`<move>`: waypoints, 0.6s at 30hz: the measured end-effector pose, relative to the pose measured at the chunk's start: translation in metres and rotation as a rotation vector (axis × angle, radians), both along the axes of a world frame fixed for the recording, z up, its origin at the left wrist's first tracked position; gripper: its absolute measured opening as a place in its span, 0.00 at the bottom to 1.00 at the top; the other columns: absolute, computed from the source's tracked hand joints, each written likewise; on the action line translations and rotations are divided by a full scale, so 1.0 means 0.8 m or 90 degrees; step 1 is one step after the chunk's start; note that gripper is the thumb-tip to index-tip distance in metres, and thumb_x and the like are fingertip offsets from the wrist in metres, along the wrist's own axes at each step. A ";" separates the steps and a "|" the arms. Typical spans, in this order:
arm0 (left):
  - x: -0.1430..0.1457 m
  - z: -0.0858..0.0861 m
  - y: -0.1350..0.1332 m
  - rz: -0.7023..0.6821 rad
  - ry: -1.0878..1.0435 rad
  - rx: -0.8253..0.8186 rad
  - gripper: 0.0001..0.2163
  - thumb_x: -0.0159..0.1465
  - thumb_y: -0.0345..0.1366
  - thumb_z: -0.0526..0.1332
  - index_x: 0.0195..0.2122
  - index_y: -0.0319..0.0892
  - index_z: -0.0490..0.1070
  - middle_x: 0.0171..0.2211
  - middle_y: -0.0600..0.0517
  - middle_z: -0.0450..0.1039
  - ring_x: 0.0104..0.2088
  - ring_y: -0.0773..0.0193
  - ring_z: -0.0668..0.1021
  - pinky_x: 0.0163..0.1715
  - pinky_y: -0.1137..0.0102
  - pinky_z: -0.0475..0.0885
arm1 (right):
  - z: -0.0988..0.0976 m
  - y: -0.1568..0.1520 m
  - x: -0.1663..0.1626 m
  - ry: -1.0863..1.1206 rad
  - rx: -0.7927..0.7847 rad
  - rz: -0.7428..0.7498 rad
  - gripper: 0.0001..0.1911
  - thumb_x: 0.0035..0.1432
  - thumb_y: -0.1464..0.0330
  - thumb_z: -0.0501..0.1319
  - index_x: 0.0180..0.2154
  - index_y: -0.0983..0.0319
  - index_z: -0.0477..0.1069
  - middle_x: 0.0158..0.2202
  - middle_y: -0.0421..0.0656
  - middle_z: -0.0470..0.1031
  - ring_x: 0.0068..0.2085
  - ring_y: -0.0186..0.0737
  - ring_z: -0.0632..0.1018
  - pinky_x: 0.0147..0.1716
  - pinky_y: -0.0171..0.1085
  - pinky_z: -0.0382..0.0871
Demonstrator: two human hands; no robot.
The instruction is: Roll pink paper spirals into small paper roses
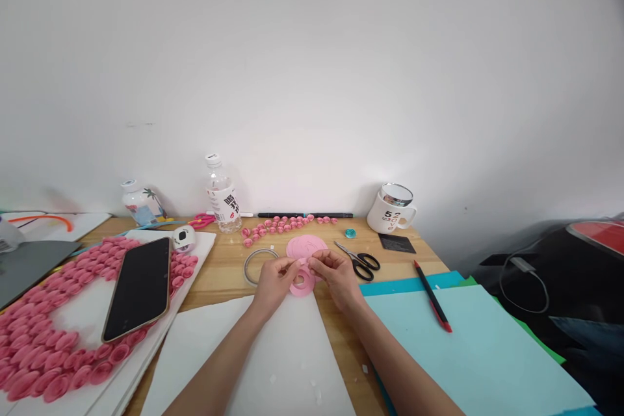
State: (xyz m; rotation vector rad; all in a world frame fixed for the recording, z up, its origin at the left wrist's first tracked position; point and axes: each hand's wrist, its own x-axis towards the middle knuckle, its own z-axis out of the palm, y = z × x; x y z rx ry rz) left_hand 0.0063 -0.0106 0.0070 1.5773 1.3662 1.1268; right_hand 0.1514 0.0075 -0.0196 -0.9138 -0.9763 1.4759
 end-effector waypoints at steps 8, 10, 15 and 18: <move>-0.002 0.003 0.000 0.002 0.001 0.011 0.15 0.55 0.41 0.56 0.17 0.39 0.68 0.14 0.55 0.66 0.19 0.69 0.67 0.22 0.75 0.63 | 0.000 -0.001 -0.002 0.024 -0.023 -0.009 0.12 0.38 0.63 0.69 0.28 0.63 0.76 0.24 0.41 0.75 0.27 0.34 0.73 0.36 0.38 0.68; -0.002 0.003 0.000 0.005 0.000 0.009 0.15 0.55 0.40 0.56 0.16 0.39 0.68 0.14 0.55 0.66 0.19 0.69 0.67 0.23 0.75 0.63 | 0.001 -0.001 -0.003 0.027 -0.024 -0.001 0.13 0.39 0.63 0.69 0.30 0.62 0.77 0.25 0.41 0.76 0.28 0.35 0.74 0.37 0.38 0.68; -0.001 0.003 0.000 0.004 0.002 0.000 0.14 0.55 0.40 0.56 0.16 0.38 0.68 0.15 0.55 0.66 0.19 0.69 0.68 0.23 0.75 0.63 | -0.005 0.001 -0.001 0.033 -0.026 -0.001 0.14 0.38 0.64 0.70 0.30 0.63 0.76 0.27 0.42 0.77 0.29 0.35 0.74 0.36 0.37 0.67; 0.000 0.002 0.000 0.007 0.005 -0.002 0.14 0.55 0.40 0.55 0.17 0.38 0.68 0.15 0.55 0.67 0.20 0.69 0.68 0.23 0.75 0.64 | -0.006 0.002 -0.001 0.026 -0.026 -0.004 0.15 0.37 0.64 0.70 0.29 0.63 0.75 0.26 0.41 0.76 0.27 0.33 0.73 0.33 0.36 0.67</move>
